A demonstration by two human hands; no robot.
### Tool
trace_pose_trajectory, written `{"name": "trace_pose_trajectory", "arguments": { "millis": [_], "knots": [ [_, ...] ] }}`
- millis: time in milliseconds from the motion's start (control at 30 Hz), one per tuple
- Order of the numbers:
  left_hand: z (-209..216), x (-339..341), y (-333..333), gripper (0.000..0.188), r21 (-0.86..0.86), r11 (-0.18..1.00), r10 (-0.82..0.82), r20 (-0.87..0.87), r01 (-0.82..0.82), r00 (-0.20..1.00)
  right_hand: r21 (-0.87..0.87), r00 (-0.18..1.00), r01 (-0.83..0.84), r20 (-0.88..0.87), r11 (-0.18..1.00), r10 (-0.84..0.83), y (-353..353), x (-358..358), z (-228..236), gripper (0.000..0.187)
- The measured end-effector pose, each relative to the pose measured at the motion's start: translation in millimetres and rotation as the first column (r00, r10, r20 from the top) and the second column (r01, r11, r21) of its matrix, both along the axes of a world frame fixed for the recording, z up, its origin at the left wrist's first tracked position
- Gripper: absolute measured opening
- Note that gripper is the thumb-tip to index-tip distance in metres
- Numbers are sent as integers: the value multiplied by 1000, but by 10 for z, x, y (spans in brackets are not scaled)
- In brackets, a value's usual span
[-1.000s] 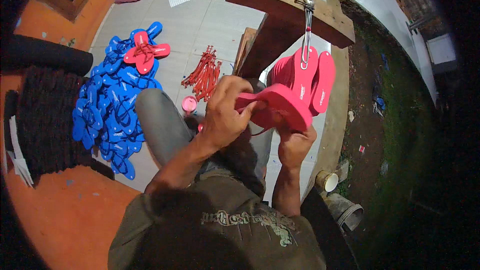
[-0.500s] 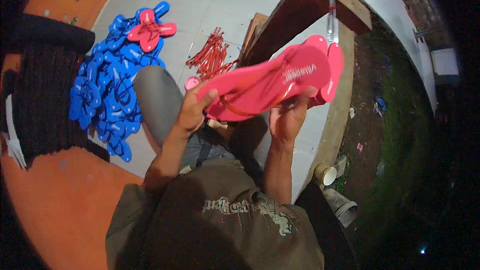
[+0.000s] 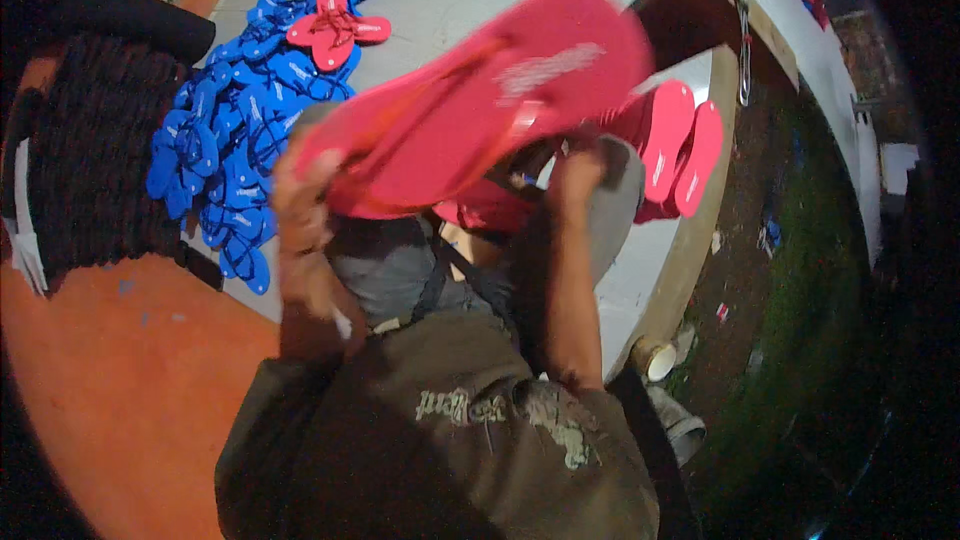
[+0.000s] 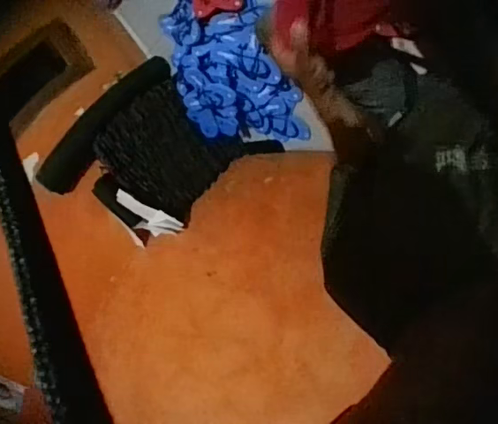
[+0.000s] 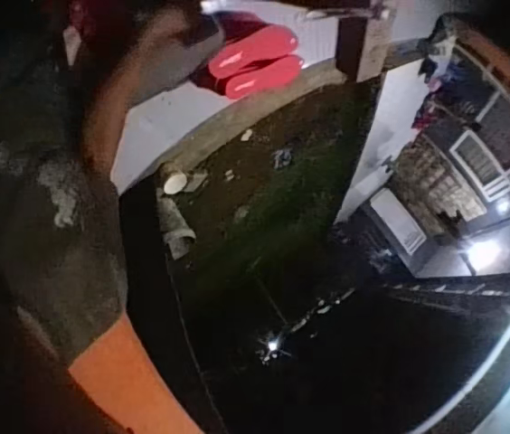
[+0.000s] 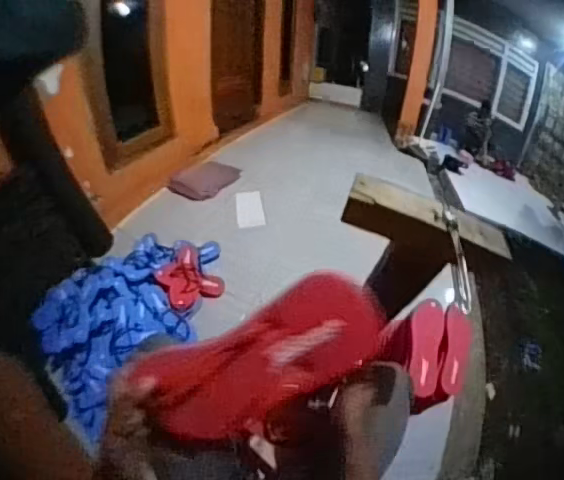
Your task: The person attaches straps to flip-flop soles using a mounting jig, pulling the straps through pre-drilled holes in the soles.
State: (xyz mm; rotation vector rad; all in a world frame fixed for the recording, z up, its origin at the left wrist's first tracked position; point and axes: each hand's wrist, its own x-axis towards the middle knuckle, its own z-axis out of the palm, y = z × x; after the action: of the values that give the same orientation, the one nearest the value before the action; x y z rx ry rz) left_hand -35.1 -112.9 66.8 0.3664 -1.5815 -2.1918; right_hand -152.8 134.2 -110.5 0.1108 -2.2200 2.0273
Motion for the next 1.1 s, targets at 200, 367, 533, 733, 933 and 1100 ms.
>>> {"name": "trace_pose_trajectory", "arguments": {
  "millis": [200,367,533,733,933,1100],
  "knots": [
    [-41,223,-875,42,-405,912,30,218,63,976,984,849,65,-142,165,510,-735,341,-907,38],
    [-337,125,-964,34,-95,934,347,4,-346,938,907,842,-420,378,28,385,-689,357,-361,34],
    [-449,-278,-805,35,-73,970,235,6,-234,972,9,943,-236,244,972,226,186,268,1390,39],
    [-471,-920,-64,25,-11,975,-220,44,221,975,-249,919,110,395,962,-3,692,1069,1006,39],
    [-736,-906,440,27,-196,823,-482,258,533,838,360,978,132,103,924,-180,648,1343,1144,36],
    [-689,-900,571,29,-351,699,-525,340,623,780,473,984,-160,141,867,105,759,1274,1277,21]
  ]
}}
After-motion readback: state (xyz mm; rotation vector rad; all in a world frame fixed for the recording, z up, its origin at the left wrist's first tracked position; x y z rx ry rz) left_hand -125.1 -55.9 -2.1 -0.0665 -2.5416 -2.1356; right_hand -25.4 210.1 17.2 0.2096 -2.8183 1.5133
